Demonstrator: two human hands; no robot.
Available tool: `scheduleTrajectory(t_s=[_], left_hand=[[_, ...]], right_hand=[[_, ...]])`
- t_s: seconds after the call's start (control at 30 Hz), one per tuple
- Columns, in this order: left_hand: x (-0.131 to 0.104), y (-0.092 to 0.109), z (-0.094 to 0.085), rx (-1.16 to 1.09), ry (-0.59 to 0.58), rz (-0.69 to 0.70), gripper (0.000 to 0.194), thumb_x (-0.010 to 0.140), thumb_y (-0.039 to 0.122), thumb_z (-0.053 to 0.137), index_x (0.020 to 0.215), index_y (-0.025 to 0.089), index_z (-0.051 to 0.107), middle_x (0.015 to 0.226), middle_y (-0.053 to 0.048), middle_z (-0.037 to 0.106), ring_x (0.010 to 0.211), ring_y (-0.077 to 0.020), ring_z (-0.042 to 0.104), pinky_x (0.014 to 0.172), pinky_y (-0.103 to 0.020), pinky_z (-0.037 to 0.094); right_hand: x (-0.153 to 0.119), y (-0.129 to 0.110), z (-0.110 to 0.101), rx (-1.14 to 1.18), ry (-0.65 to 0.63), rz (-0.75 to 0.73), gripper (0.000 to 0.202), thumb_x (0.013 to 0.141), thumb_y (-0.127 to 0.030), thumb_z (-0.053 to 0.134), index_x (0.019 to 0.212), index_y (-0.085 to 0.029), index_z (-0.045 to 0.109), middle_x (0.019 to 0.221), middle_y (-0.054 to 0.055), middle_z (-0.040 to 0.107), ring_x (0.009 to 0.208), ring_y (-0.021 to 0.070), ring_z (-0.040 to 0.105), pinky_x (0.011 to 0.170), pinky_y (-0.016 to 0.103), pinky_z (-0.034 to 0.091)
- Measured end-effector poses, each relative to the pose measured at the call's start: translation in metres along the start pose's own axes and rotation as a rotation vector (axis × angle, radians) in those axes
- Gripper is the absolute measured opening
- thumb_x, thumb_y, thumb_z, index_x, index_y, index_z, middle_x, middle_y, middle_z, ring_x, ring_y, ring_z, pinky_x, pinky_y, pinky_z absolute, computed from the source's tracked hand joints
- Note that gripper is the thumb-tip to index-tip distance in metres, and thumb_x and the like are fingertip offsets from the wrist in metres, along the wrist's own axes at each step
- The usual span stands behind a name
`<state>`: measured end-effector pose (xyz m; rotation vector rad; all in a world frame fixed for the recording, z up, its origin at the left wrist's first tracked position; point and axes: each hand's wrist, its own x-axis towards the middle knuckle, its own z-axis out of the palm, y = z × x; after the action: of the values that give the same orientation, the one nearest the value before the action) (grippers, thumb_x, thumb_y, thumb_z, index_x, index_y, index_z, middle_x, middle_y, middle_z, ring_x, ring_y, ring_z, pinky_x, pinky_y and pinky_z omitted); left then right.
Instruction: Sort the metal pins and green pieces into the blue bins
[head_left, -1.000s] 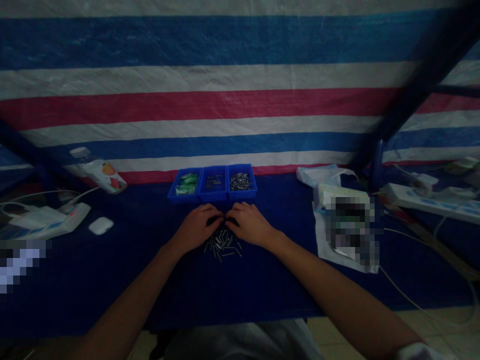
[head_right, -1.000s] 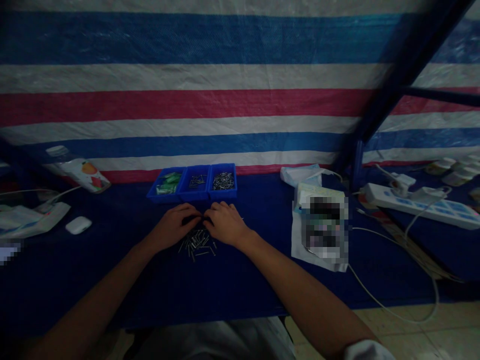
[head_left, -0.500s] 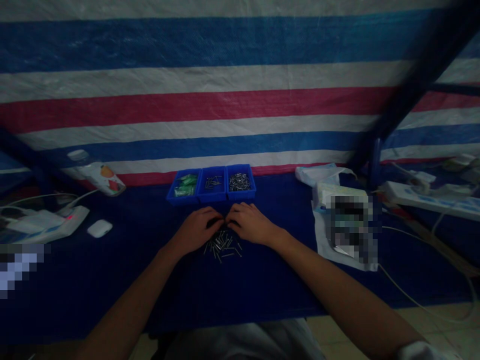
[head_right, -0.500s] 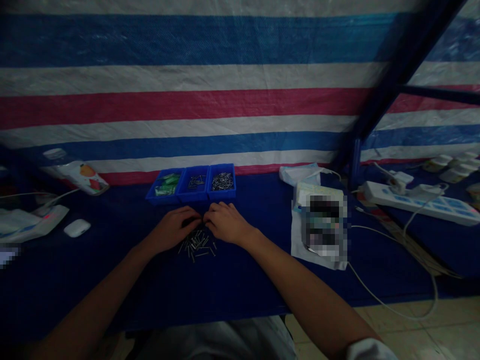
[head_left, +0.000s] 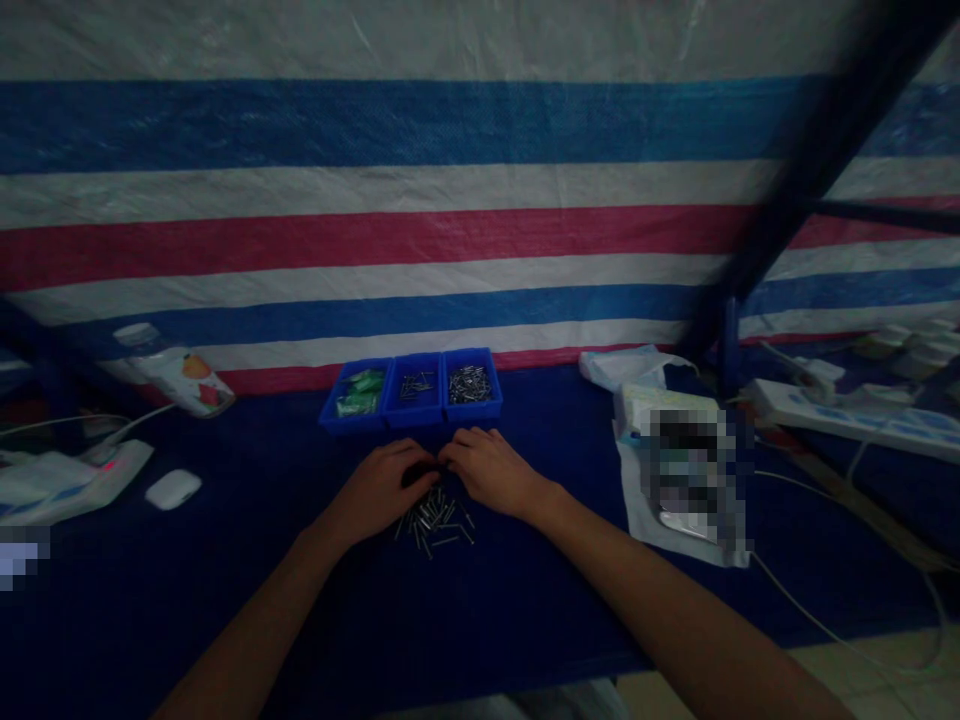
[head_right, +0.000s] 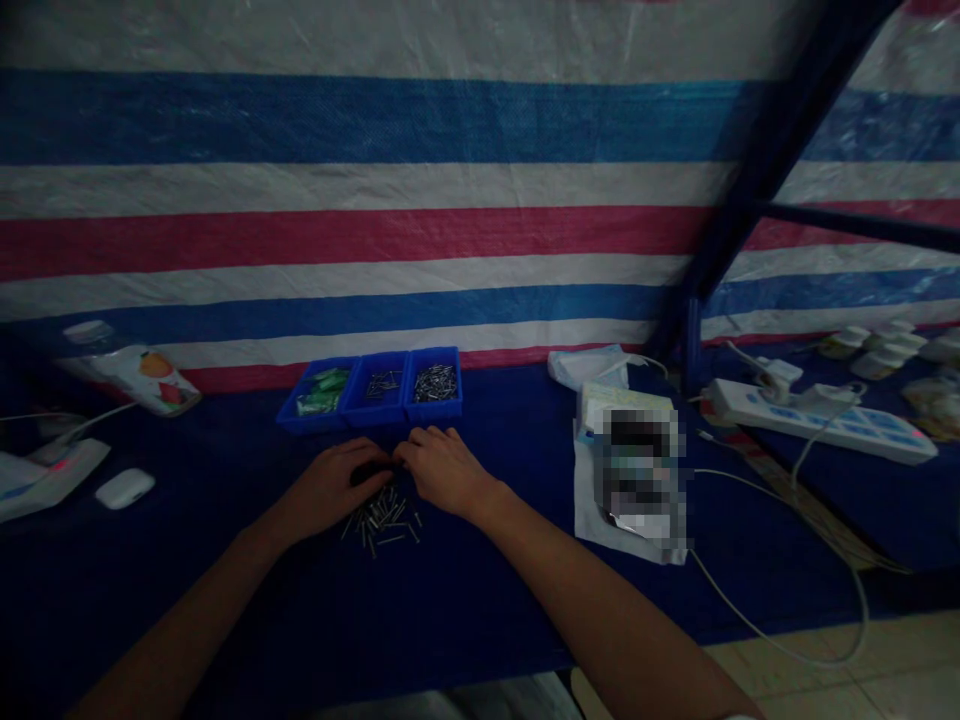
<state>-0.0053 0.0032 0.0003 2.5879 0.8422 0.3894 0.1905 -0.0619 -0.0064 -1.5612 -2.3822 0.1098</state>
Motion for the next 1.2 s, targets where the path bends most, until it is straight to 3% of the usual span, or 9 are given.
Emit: scheduleTrajectory(t_s=[0.1,0.5,0.8,0.97,1.07,1.2], left_hand=[[0.0,0.001,0.0,-0.011,0.0,0.006,0.015,0.092,0.028,0.055,0.095,0.021,0.068,0.095,-0.003,0.065,0.087,-0.0181,0.061,0.079,-0.033,0.046],[0.001,0.002,0.0,-0.03,0.005,-0.023,0.015,0.091,0.027,0.055,0.097,0.02,0.068,0.097,-0.003,0.065,0.087,-0.0178,0.062,0.079,-0.032,0.046],[0.001,-0.001,0.0,-0.067,0.169,-0.036,0.019,0.094,0.03,0.052,0.097,0.02,0.067,0.096,-0.002,0.066,0.087,-0.0169,0.062,0.079,-0.031,0.046],[0.001,0.0,-0.001,-0.077,0.15,-0.011,0.02,0.094,0.033,0.052,0.097,0.02,0.067,0.094,-0.003,0.066,0.086,-0.0177,0.062,0.079,-0.032,0.047],[0.001,0.0,-0.001,-0.088,0.125,0.01,0.018,0.093,0.033,0.054,0.097,0.02,0.067,0.093,-0.003,0.065,0.085,-0.0177,0.062,0.078,-0.032,0.046],[0.001,0.001,0.001,-0.127,0.131,0.053,0.02,0.096,0.031,0.05,0.095,0.02,0.067,0.092,-0.003,0.065,0.084,-0.0167,0.061,0.078,-0.03,0.045]], right_hand=[[0.001,-0.003,0.002,-0.043,0.008,0.064,0.023,0.095,-0.018,0.043,0.111,-0.021,0.06,0.107,0.008,0.061,0.097,0.0217,0.056,0.081,0.036,0.039],[0.005,-0.011,0.007,-0.003,-0.019,0.137,0.031,0.088,-0.006,0.04,0.109,-0.016,0.06,0.111,0.012,0.057,0.101,0.0241,0.055,0.086,0.04,0.036],[0.005,-0.018,0.001,0.104,0.106,0.188,0.032,0.085,-0.003,0.041,0.109,-0.015,0.059,0.111,0.011,0.061,0.106,0.0222,0.056,0.105,0.05,0.023],[0.008,-0.016,-0.001,0.297,0.209,0.196,0.021,0.093,-0.013,0.042,0.104,-0.017,0.059,0.105,0.008,0.067,0.101,0.0193,0.06,0.103,0.049,0.027],[0.011,-0.016,-0.001,0.427,0.292,0.2,0.024,0.088,-0.012,0.049,0.108,-0.018,0.06,0.099,0.004,0.071,0.095,0.0177,0.064,0.101,0.045,0.032],[0.015,-0.016,-0.003,0.635,0.367,0.235,0.021,0.085,-0.014,0.056,0.104,-0.018,0.066,0.091,0.004,0.073,0.086,0.0164,0.068,0.085,0.034,0.045]])
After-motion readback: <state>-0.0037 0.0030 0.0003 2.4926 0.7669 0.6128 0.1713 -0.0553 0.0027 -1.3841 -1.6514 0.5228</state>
